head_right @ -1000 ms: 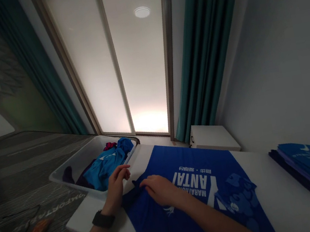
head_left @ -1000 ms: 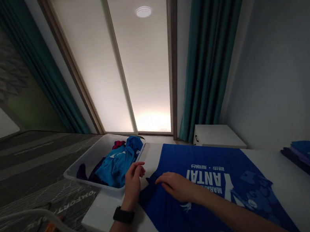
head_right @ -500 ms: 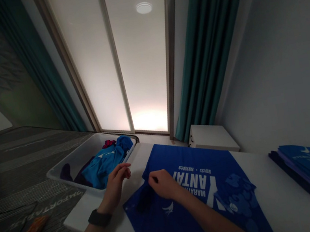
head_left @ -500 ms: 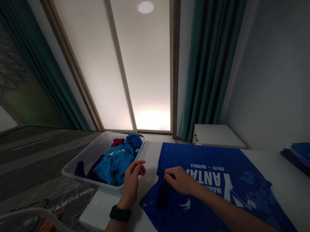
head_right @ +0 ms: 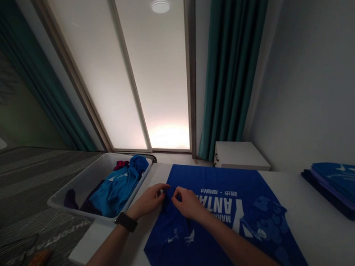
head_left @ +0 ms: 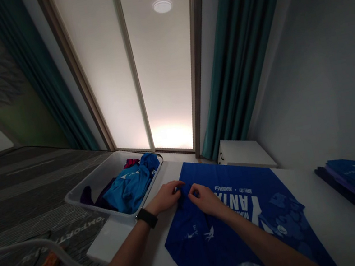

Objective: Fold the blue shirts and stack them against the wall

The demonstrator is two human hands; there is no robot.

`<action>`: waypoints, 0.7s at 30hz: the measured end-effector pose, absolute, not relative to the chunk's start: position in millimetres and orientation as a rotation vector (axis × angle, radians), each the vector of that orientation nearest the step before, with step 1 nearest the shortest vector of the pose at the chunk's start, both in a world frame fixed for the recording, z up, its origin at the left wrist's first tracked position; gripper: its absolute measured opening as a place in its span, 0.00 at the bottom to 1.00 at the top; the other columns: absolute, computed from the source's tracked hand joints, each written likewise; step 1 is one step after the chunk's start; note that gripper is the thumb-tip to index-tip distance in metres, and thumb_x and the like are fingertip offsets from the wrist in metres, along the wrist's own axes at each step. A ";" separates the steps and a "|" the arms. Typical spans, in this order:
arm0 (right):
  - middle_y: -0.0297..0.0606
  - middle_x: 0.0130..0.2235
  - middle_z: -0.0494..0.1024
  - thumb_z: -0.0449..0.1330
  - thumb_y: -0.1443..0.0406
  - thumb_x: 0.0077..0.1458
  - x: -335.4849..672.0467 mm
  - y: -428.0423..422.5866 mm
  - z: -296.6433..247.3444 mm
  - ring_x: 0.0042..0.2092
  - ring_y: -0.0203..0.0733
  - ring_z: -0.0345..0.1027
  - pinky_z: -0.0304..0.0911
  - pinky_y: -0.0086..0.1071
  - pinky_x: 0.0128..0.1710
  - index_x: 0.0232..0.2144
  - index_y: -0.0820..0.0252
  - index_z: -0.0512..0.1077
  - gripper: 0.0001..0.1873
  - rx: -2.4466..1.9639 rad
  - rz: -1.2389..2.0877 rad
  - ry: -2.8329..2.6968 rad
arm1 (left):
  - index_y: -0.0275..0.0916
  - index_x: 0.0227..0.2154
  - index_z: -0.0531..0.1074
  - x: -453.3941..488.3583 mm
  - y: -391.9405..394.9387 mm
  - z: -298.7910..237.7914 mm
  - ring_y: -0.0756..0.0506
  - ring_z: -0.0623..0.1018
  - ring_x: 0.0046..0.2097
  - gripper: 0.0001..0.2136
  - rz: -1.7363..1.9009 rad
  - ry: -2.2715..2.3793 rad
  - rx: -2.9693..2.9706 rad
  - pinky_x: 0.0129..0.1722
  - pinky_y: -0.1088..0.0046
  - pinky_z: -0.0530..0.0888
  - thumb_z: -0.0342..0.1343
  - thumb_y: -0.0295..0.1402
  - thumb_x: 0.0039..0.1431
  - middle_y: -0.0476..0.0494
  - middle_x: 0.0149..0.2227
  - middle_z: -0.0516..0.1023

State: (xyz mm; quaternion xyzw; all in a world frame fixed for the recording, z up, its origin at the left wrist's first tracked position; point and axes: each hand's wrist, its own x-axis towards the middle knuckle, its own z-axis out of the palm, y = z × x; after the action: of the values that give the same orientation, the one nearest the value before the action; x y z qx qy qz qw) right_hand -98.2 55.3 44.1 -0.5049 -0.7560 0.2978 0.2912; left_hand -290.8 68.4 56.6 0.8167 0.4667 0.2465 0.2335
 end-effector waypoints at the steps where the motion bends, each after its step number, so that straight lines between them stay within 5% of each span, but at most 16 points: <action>1: 0.29 0.26 0.69 0.56 0.67 0.54 -98.2 55.7 44.7 0.29 0.35 0.63 0.53 0.27 0.29 0.31 0.58 0.70 0.04 -1.362 0.805 -2.011 | 0.38 0.45 0.75 -291.2 71.9 54.7 0.45 0.75 0.36 0.17 0.651 1.292 2.245 0.39 0.71 0.71 0.50 0.27 0.53 0.42 0.41 0.78; 8: 0.29 0.28 0.71 0.56 0.64 0.56 -91.2 32.8 52.2 0.25 0.35 0.62 0.54 0.28 0.27 0.58 0.53 0.61 0.26 -1.396 1.032 -2.229 | 0.37 0.32 0.74 -294.7 76.4 34.0 0.45 0.75 0.35 0.11 0.769 1.310 2.138 0.37 0.72 0.69 0.48 0.35 0.60 0.44 0.32 0.77; 12: 0.34 0.37 0.76 0.53 0.64 0.58 -85.9 21.4 56.3 0.27 0.36 0.68 0.58 0.28 0.30 0.60 0.48 0.59 0.27 -1.342 1.082 -2.296 | 0.38 0.34 0.73 -295.4 77.0 30.5 0.45 0.75 0.36 0.12 0.804 1.292 2.110 0.38 0.71 0.69 0.47 0.37 0.62 0.45 0.34 0.78; 17: 0.39 0.46 0.77 0.50 0.65 0.61 -78.1 34.2 61.8 0.44 0.42 0.72 0.63 0.31 0.41 0.61 0.50 0.57 0.26 -1.415 0.942 -2.164 | 0.38 0.38 0.74 -297.2 77.0 28.5 0.44 0.76 0.38 0.12 0.832 1.289 2.087 0.40 0.70 0.69 0.46 0.36 0.62 0.44 0.36 0.78; 21: 0.42 0.44 0.78 0.49 0.66 0.62 -70.5 41.5 58.2 0.43 0.45 0.74 0.63 0.33 0.39 0.65 0.52 0.51 0.29 -1.662 0.808 -2.281 | 0.38 0.44 0.73 -301.3 76.4 25.0 0.45 0.75 0.38 0.14 0.819 1.312 2.063 0.40 0.70 0.69 0.47 0.30 0.59 0.44 0.36 0.77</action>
State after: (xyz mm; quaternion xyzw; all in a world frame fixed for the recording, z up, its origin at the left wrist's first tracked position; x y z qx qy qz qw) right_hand -70.5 41.5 58.2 -0.5632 -0.7728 0.2739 0.1028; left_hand -301.3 76.4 25.0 0.7688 0.4887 0.3049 0.2779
